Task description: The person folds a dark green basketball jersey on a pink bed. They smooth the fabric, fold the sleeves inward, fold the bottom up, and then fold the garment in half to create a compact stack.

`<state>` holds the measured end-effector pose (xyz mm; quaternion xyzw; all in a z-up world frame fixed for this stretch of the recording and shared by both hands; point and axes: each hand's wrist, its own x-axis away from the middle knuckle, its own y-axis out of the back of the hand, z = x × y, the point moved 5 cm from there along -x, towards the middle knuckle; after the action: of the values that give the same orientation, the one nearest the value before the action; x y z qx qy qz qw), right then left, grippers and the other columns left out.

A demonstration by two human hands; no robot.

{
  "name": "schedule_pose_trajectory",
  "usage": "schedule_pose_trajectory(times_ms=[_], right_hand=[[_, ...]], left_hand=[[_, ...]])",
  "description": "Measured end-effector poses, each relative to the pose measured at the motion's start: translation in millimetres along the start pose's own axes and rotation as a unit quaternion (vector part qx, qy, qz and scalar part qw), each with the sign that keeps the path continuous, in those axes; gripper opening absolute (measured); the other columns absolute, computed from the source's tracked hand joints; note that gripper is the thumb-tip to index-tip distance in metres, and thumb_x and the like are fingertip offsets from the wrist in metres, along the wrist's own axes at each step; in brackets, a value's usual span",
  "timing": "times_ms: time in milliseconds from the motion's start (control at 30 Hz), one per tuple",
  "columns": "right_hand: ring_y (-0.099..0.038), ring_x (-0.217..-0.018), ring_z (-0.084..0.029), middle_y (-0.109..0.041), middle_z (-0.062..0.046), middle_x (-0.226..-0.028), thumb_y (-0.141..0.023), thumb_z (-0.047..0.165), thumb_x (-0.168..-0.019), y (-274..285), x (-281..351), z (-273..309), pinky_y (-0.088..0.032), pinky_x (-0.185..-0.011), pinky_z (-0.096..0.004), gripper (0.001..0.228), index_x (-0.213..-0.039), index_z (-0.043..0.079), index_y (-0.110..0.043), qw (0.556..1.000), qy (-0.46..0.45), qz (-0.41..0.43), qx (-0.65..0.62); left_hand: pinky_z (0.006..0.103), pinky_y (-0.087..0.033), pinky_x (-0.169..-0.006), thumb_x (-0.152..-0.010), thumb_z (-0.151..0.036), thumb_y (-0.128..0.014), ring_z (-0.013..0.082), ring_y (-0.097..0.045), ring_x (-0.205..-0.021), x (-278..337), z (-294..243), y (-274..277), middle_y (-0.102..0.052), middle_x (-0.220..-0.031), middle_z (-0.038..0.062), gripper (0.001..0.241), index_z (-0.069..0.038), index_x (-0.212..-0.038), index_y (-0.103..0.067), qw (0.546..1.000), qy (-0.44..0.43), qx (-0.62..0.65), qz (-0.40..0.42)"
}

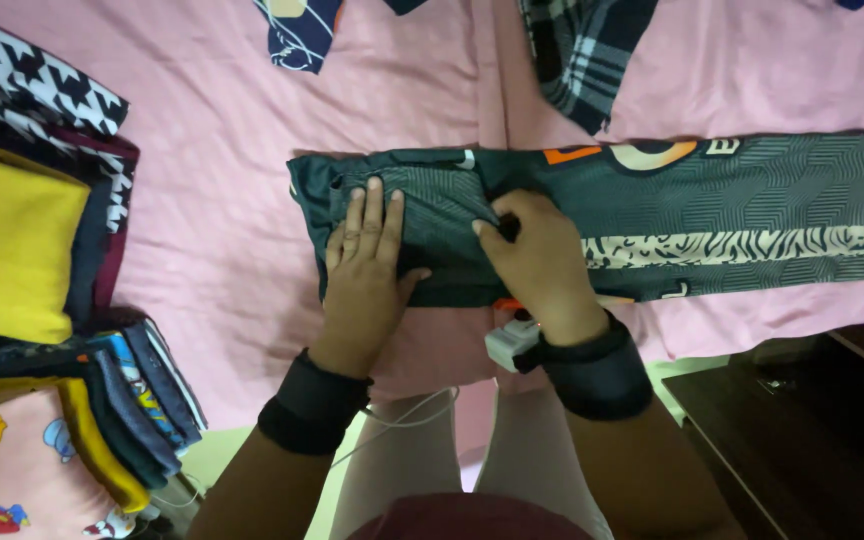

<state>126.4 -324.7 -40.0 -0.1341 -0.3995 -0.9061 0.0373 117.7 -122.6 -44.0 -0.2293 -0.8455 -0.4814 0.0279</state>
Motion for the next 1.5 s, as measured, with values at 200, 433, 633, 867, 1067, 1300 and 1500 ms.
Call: schedule_pose_trajectory(times_ms=[200,433,633,867,1067,1300,1500], right_hand=[[-0.066,-0.064,-0.024,-0.073,-0.016,-0.104,-0.075,0.016,-0.09,19,-2,19,-0.054,-0.058,-0.036,0.048,-0.132,0.013,-0.053,0.921,-0.31,0.122,-0.199],[-0.065,-0.089,-0.036,-0.06,-0.016,-0.112,-0.067,0.011,-0.096,5,-1,12,-0.055,-0.077,-0.044,0.051,-0.146,0.017,-0.057,0.993,0.021,0.112,-0.034],[-0.065,-0.092,-0.042,-0.056,-0.018,-0.119,-0.064,0.014,-0.095,-3,-1,10,-0.055,-0.076,-0.05,0.062,-0.153,0.024,-0.046,0.989,-0.016,0.136,0.053],[-0.064,-0.091,-0.044,-0.053,-0.021,-0.12,-0.072,0.02,-0.089,4,1,18,-0.055,-0.075,-0.05,0.075,-0.157,0.024,-0.04,0.989,-0.003,0.13,0.073],[-0.067,-0.094,-0.036,-0.049,-0.018,-0.144,-0.073,0.023,-0.09,31,8,36,-0.057,-0.078,-0.044,0.056,-0.144,0.016,-0.056,0.998,-0.038,0.056,-0.001],[-0.063,-0.127,-0.038,-0.039,-0.013,-0.165,-0.065,0.019,-0.098,5,13,23,-0.057,-0.092,-0.042,0.053,-0.149,0.009,-0.053,0.994,0.066,0.082,0.0],[-0.061,-0.124,-0.042,-0.03,-0.015,-0.167,-0.066,0.02,-0.094,-1,7,22,-0.057,-0.088,-0.043,0.061,-0.15,0.004,-0.047,0.993,0.051,0.107,0.02]], left_hand=[[0.0489,-0.031,-0.124,-0.093,-0.035,-0.082,0.0312,-0.035,-0.156,14,9,3,-0.035,-0.168,0.014,0.078,-0.011,-0.156,-0.043,0.997,-0.031,0.033,-0.068],[0.0684,-0.017,-0.117,-0.082,-0.041,-0.08,0.0339,-0.025,-0.155,-1,24,22,-0.028,-0.167,0.016,0.092,-0.013,-0.159,-0.038,0.997,0.044,-0.062,0.002],[0.0711,-0.013,-0.117,-0.077,-0.051,-0.081,0.0297,-0.022,-0.156,-3,39,13,-0.024,-0.169,0.013,0.102,-0.018,-0.161,-0.032,0.995,0.052,-0.072,0.042],[0.0615,-0.026,-0.117,-0.081,-0.052,-0.081,0.0369,-0.038,-0.148,1,32,40,-0.039,-0.16,0.022,0.092,-0.004,-0.151,-0.046,0.997,0.024,-0.013,-0.072],[0.0398,-0.045,-0.117,-0.11,-0.011,-0.069,0.0338,-0.058,-0.132,-15,64,69,-0.063,-0.137,0.018,0.038,-0.003,-0.145,-0.058,0.971,0.043,0.058,-0.229],[0.0257,-0.051,-0.082,-0.106,-0.003,-0.068,0.0153,-0.061,-0.088,-42,94,52,-0.065,-0.102,0.008,0.005,0.001,-0.106,-0.067,0.944,0.085,0.244,-0.204],[0.021,-0.049,-0.074,-0.106,-0.006,-0.069,0.0048,-0.055,-0.079,-39,124,33,-0.065,-0.09,-0.001,0.01,-0.001,-0.098,-0.068,0.895,0.184,0.353,-0.199]])
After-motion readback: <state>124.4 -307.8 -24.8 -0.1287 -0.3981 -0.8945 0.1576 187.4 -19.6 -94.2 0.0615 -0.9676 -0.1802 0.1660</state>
